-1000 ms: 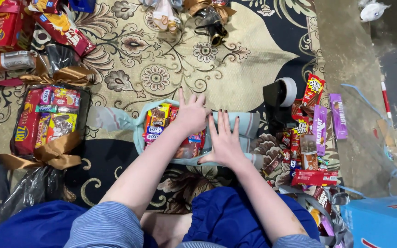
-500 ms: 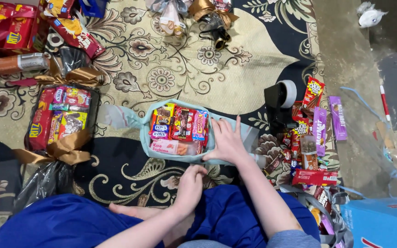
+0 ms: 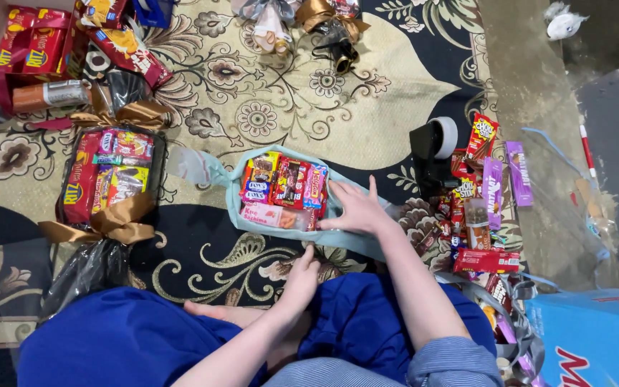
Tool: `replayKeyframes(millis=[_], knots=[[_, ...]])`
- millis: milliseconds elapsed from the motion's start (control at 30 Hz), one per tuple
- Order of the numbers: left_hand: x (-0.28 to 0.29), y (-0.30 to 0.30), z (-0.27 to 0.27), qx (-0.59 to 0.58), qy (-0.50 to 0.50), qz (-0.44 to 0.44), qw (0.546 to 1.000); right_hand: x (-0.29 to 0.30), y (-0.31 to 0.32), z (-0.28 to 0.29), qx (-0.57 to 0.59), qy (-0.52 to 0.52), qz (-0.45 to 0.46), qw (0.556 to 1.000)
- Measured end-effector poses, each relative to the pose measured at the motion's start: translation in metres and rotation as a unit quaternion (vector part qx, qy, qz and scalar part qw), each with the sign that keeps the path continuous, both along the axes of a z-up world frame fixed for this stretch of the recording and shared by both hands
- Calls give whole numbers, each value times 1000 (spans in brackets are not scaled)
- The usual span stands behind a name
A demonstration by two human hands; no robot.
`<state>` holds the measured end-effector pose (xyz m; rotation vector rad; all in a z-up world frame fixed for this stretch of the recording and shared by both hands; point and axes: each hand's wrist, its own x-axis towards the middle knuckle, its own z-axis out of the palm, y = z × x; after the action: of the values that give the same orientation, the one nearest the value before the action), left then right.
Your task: Arranging snacks on wrapping paper and securing them inside a plastic sleeve to create a gift bouquet.
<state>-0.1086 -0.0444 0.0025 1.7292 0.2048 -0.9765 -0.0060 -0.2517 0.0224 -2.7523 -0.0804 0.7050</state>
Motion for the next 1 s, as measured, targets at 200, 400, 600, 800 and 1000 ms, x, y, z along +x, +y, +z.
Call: replayKeyframes(millis=[200,400,600,800,1000], knots=[[17,22,81,30,7,108,994,-13,7,-18,13,-37,-60,997],[54,47,22,83,-117,187,972,-17,8,-70,105,-119,-145,977],[77,53,2,153,-233,235,931,-21,45,-72,130,-168,-265,941],[107,58,-27,164,-250,279,913,-34,63,-65,207,-128,-279,929],[93,53,-38,157,-390,198,885,-49,78,-61,219,-151,-285,921]])
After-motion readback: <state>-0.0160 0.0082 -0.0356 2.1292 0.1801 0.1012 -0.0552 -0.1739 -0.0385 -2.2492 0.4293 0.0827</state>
